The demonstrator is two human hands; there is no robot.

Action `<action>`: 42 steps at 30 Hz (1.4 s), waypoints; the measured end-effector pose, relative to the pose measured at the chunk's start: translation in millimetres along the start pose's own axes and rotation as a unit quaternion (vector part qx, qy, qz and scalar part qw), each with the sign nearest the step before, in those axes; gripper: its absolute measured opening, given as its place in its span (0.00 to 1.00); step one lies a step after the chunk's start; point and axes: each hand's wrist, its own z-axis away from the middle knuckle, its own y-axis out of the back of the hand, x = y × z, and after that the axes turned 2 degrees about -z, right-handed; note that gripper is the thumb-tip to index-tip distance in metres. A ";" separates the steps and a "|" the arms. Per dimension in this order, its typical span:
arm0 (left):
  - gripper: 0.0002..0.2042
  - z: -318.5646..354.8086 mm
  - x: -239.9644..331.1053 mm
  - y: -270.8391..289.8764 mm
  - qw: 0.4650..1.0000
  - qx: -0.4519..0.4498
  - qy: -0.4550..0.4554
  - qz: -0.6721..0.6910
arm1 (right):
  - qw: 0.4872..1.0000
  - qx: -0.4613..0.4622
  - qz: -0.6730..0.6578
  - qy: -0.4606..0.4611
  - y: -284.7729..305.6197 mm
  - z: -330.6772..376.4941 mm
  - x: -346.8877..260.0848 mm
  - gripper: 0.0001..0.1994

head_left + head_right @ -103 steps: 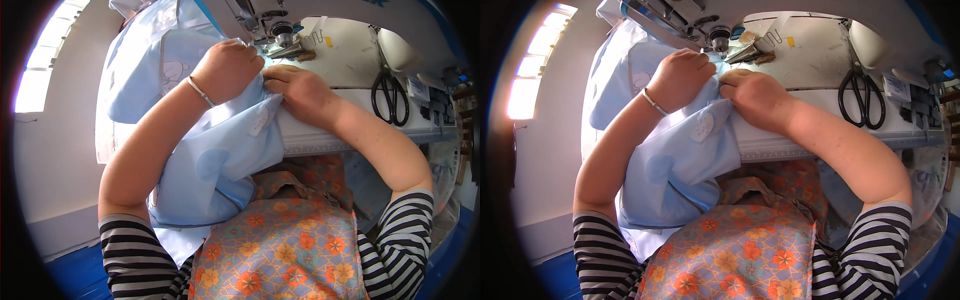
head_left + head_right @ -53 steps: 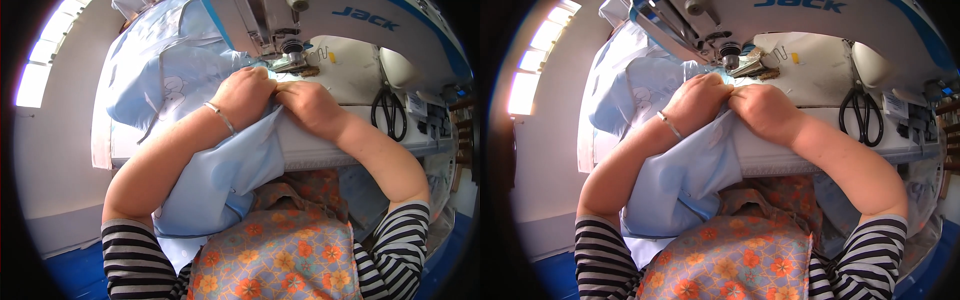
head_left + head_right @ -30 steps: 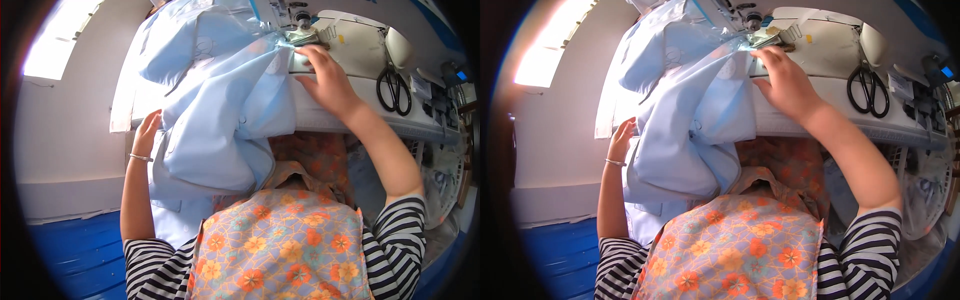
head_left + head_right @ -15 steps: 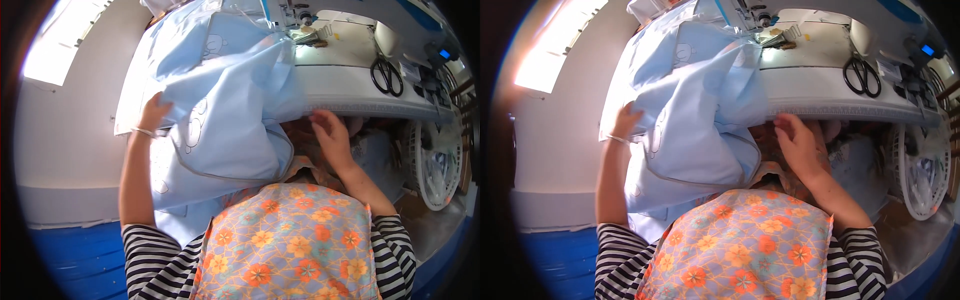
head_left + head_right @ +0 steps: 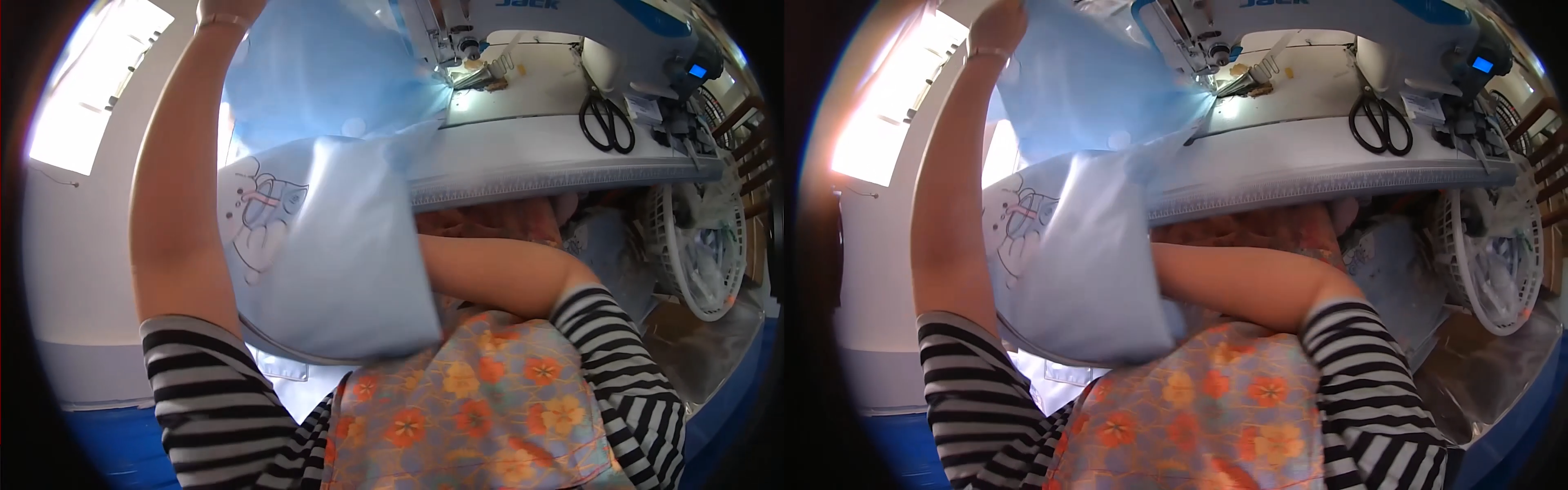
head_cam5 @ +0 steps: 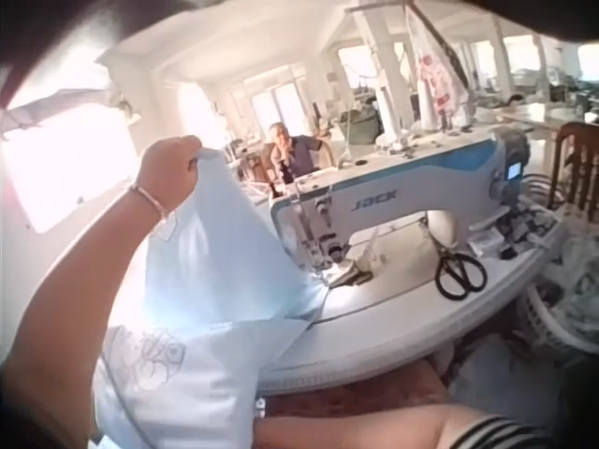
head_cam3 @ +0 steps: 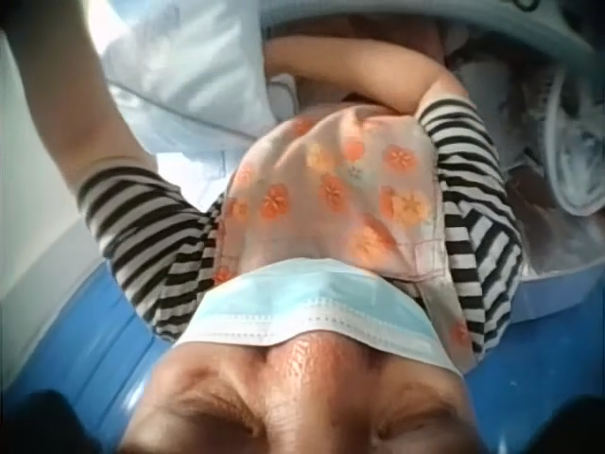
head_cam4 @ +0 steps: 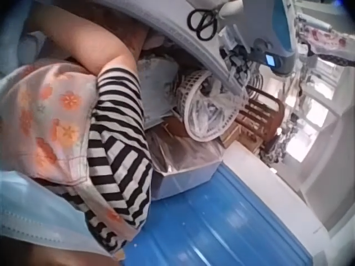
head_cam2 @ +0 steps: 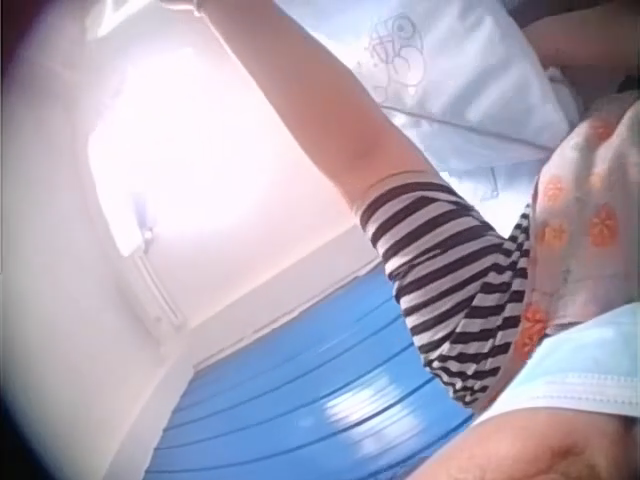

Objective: Sewing and preparing blue textile products using an industrial sewing machine.

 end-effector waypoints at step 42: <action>0.09 113.0 248.9 15.5 0.877 -0.257 -0.289 0.284 | 0.792 0.152 0.499 0.316 138.4 86.2 -45.3 0.06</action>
